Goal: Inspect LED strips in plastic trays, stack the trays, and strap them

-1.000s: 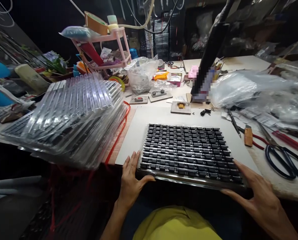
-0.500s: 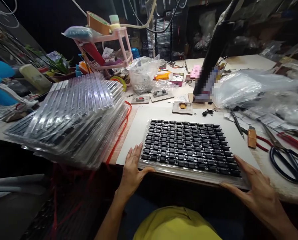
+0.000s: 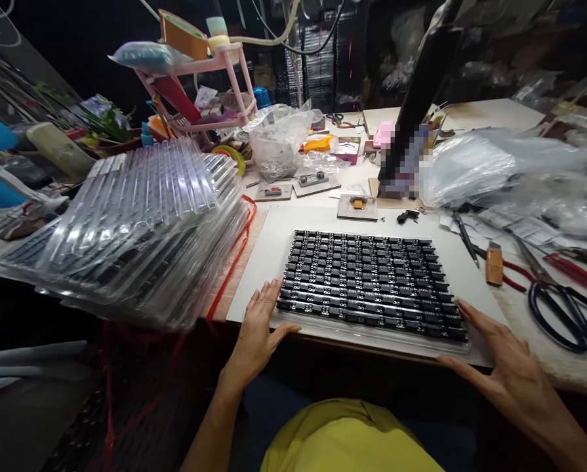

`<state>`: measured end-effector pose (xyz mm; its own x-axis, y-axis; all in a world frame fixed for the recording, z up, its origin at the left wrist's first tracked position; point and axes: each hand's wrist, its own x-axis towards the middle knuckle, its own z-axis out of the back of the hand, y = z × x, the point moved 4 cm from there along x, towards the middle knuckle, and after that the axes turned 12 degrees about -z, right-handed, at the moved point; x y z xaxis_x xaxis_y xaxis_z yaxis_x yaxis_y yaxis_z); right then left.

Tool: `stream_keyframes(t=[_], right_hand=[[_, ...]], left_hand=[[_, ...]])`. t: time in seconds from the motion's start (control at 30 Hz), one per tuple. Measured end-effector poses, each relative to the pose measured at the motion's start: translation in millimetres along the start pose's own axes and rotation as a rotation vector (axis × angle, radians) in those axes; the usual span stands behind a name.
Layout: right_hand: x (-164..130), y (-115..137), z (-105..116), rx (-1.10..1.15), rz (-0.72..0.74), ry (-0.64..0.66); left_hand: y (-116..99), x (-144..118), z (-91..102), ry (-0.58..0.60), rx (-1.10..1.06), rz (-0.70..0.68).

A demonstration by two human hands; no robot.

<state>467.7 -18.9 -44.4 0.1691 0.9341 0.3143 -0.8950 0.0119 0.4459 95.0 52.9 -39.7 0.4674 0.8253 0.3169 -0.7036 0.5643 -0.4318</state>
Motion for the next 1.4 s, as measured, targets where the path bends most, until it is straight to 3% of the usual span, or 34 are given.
stream_keyframes(t=[0.3,0.43,0.53,0.7,0.93,1.13,1.2,1.27,1.4], right_hand=[[30,-12,7,0.301,-0.436,-0.003],[42,-28,12,0.309,-0.432,-0.145],[58,-48,23,0.167,-0.415,-0.225],[94,-79,38,-0.107,-0.517,-0.214],[132,-75,26,-0.107,-0.531,-0.13],[128,-42,45,0.149,-0.442,-0.137],[120,-13,45,0.341,-0.361,-0.038],[111,26,41,0.501,-0.175,0.023],[100,99,33,0.373,0.186,-0.181]], left_hand=[[-9,-2,-3.4,0.015,0.074,0.034],[-16,-6,-6.6,-0.031,0.106,-0.037],[-9,-8,-10.1,-0.11,0.149,-0.104],[0,5,-18.3,-0.152,0.14,-0.174],[-37,16,-11.2,-0.323,0.066,-0.214],[-45,17,-13.5,-0.453,0.042,-0.277],[-50,20,-16.5,-0.462,0.036,-0.293],[-55,24,-20.9,-0.465,0.038,-0.306],[-58,30,-32.7,-0.437,0.116,-0.3]])
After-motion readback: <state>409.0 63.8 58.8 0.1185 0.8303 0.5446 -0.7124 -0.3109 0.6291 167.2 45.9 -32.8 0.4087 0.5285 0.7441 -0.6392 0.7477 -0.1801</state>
